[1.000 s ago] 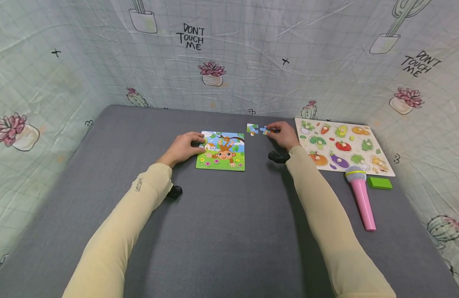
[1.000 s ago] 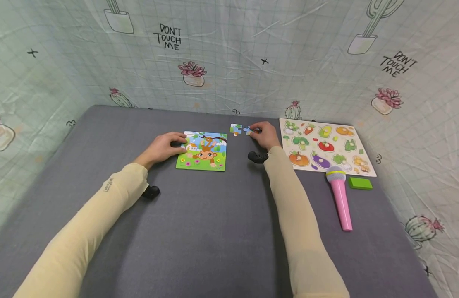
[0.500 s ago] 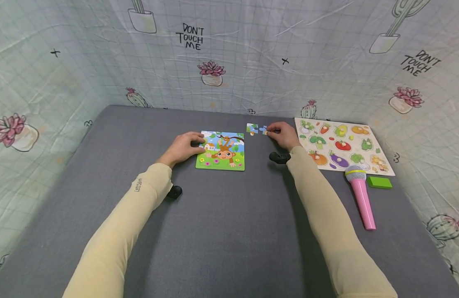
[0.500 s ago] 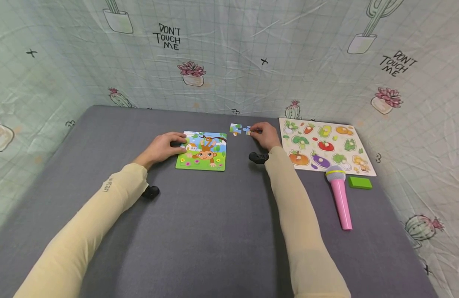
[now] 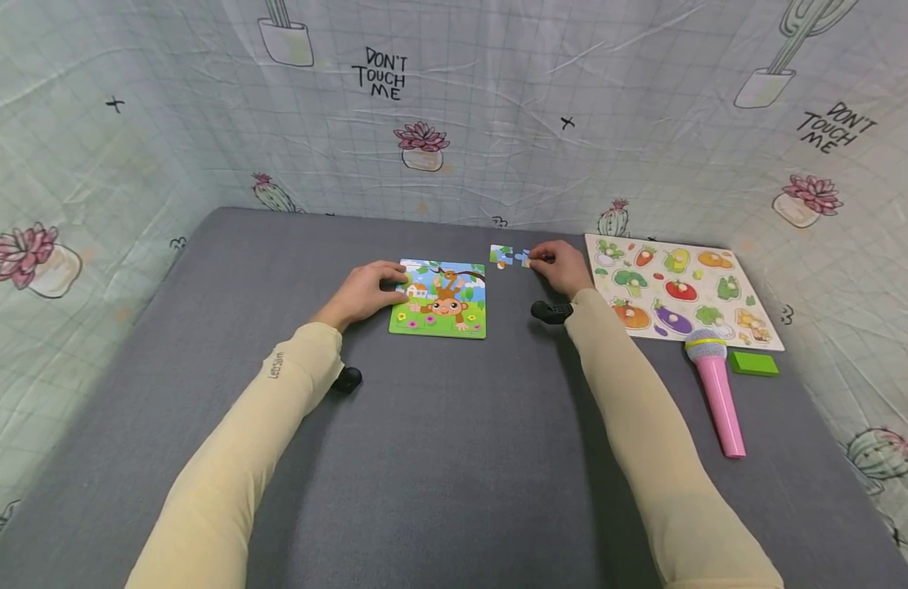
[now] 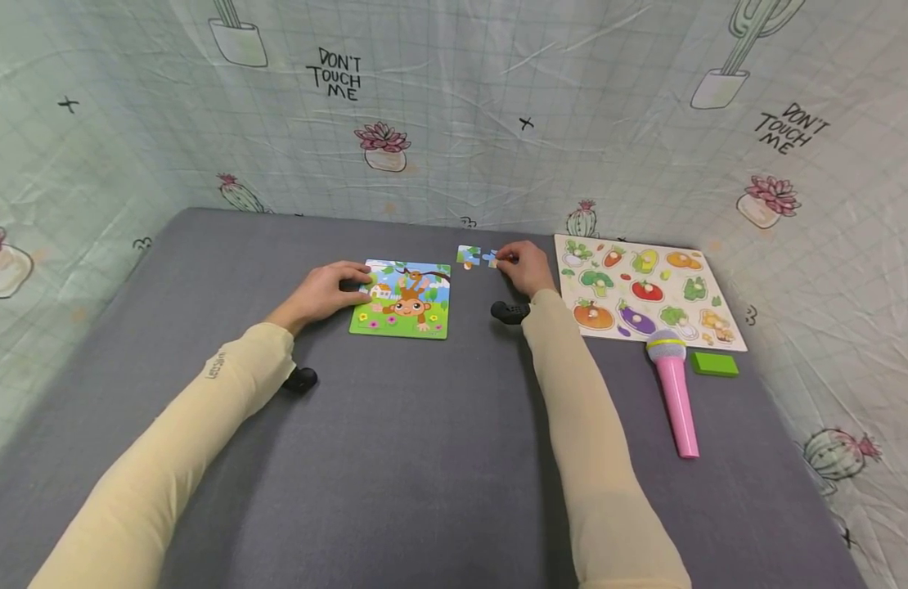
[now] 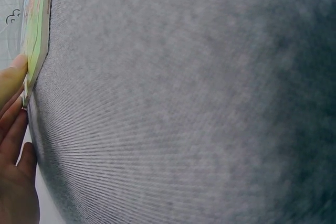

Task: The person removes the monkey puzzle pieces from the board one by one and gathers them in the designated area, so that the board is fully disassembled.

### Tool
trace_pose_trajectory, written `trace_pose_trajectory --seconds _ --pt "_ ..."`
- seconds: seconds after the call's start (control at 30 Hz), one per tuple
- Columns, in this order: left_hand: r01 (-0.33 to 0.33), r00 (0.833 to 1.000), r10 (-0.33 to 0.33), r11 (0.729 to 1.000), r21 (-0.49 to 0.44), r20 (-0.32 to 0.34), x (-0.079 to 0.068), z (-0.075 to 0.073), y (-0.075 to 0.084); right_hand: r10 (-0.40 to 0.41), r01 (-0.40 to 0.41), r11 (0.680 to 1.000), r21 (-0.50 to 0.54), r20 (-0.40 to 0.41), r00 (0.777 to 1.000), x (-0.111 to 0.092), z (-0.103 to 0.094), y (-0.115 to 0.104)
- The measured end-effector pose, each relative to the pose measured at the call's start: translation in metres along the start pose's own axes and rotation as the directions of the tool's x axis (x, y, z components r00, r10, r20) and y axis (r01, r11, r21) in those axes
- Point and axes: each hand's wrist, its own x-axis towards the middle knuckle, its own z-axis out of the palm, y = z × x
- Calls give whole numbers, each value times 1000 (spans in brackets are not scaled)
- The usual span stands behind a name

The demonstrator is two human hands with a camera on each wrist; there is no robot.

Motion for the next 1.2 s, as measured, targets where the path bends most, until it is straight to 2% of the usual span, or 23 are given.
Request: trace_pose_trajectory --seconds 0.2,0.4,0.57,0.8,1.0,1.2 --pt "-3 1000 3 1000 -1 -1 0 1 0 -5 6 1000 18 -29 1000 1 0 -5" --pt "-4 1000 4 1000 6 -5 0 1 0 -28 30 997 75 -20 999 -2 2 -27" --pt "-12 1000 12 1000 9 -3 0 0 2 -49 44 993 110 44 998 -10 15 -51" --pt "-11 1000 11 1000 24 -3 1 0 2 -87 60 984 168 155 984 -25 38 -78" --pt "2 1000 -2 999 33 5 2 0 3 -102 61 971 232 168 980 -27 55 -81" --pt "18 1000 -18 1000 6 11 1 -2 3 -133 95 967 236 151 980 -27 62 -79"
